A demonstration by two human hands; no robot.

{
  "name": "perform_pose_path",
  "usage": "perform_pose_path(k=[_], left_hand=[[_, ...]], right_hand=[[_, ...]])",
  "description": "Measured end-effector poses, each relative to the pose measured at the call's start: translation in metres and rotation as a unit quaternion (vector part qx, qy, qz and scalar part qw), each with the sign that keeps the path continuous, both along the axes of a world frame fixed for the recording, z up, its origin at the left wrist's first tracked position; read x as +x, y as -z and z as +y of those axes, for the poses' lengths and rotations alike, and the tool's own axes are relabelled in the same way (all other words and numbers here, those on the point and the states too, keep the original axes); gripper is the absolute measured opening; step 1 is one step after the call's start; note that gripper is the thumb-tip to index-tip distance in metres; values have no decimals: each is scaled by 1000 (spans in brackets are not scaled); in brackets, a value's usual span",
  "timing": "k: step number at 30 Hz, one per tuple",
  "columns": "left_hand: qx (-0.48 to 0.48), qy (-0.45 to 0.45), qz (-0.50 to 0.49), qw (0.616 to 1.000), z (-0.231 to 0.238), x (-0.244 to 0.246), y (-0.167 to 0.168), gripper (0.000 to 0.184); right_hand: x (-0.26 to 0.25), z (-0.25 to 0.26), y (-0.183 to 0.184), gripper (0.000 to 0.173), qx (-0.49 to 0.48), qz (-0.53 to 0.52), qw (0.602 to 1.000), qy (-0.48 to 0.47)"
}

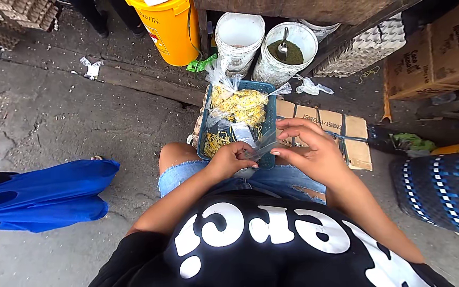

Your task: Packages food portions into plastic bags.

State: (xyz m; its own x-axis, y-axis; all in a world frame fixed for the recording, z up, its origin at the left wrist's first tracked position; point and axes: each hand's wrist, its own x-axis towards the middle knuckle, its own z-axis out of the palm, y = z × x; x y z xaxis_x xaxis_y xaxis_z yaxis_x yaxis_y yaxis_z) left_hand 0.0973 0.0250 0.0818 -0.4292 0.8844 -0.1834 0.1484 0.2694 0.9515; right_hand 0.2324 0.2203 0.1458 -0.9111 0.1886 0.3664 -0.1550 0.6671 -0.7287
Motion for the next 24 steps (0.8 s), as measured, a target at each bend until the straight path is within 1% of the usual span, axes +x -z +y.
perform_pose_path(k=[2, 3, 6, 8, 9, 10, 11, 13, 15, 17, 19, 23, 24], left_hand=[[-2, 6, 17, 1000, -1, 0, 0, 43], [-4, 9, 28, 1000, -1, 0, 0, 42], [1, 10, 81, 997, 0, 0, 0, 45], [36, 10, 105, 994, 2, -1, 0, 48], [61, 13, 99, 993, 4, -2, -2, 45], [82, 20, 91, 992, 8, -4, -6, 38], [98, 32, 87, 991, 11, -6, -10, 29], [113, 80, 87, 987, 15, -13, -18, 21], [100, 146, 83, 981, 14, -18, -20, 19], [68, 174, 76, 979, 9, -20, -15, 20], [41, 157, 62, 985, 3, -21, -7, 19], [25, 100, 28, 994, 0, -25, 0, 17], [20, 92, 17, 995, 0, -27, -1, 18]], right_hand=[[-1, 0, 0, 36, -1, -9, 1000, -6], [-1, 0, 1, 35, -2, -17, 1000, -8], [-1, -3, 4, 26, -5, -52, 999, -13], [-2, -8, 10, 23, -1, -84, 996, -15], [-4, -11, 13, 23, -1, -99, 995, -18], [-5, -14, 15, 25, 1, -108, 994, -19], [-7, -16, 15, 26, 3, -108, 994, -12], [-12, -12, 9, 27, 11, -96, 995, 22], [-15, 4, -3, 30, 14, -84, 994, 61], [-15, 20, -15, 31, 13, -77, 991, 112], [-13, 30, -21, 32, 8, -67, 987, 144], [-6, 37, -16, 29, -25, -60, 993, 96], [-6, 37, -14, 28, -30, -41, 994, 96]])
